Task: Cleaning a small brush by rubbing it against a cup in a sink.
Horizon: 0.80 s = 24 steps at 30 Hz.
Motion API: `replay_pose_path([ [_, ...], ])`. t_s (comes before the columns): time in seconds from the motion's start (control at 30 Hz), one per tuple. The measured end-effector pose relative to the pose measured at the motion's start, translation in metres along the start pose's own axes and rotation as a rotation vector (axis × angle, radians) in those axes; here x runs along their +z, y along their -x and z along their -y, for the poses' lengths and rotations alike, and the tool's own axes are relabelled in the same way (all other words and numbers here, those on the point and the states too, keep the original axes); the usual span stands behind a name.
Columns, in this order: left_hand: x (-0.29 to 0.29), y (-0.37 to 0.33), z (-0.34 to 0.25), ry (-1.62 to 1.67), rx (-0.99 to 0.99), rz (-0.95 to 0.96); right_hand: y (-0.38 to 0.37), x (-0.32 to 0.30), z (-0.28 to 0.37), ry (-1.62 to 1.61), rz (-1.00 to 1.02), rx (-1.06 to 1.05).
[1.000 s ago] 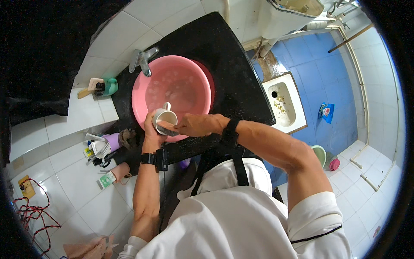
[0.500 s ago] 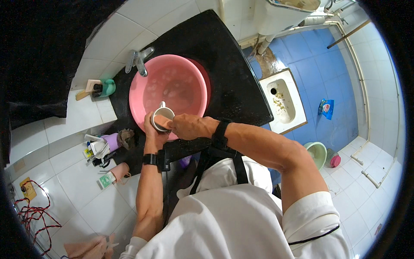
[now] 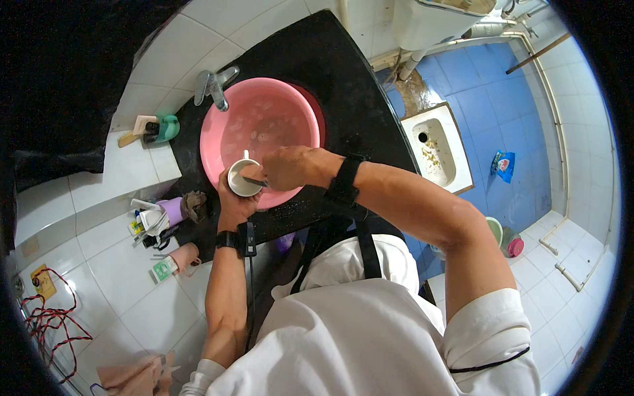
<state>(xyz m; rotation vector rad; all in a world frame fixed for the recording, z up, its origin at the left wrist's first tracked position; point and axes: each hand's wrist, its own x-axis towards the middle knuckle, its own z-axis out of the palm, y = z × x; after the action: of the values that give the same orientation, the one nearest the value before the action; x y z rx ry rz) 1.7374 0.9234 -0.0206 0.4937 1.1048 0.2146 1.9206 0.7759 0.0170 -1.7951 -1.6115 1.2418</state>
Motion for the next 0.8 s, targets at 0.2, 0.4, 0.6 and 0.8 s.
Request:
replay_pose_path([
  [0.2, 0.004, -0.004, -0.005, -0.034, 0.018, -0.06, 0.013, 0.005, 0.024, 0.091, -0.161, 0.01],
  [0.4, 0.008, -0.001, 0.0, -0.189, 0.042, -0.063, 0.001, 0.015, 0.004, -0.178, -0.052, 0.023],
  [0.6, -0.008, -0.003, 0.009, -0.065, 0.198, 0.034, 0.013, -0.003, -0.007, -0.897, 0.326, 0.334],
  [0.8, 0.003, -0.004, 0.01, -0.014, 0.359, 0.108, 0.017, 0.03, -0.017, -1.854, 0.419, 0.252],
])
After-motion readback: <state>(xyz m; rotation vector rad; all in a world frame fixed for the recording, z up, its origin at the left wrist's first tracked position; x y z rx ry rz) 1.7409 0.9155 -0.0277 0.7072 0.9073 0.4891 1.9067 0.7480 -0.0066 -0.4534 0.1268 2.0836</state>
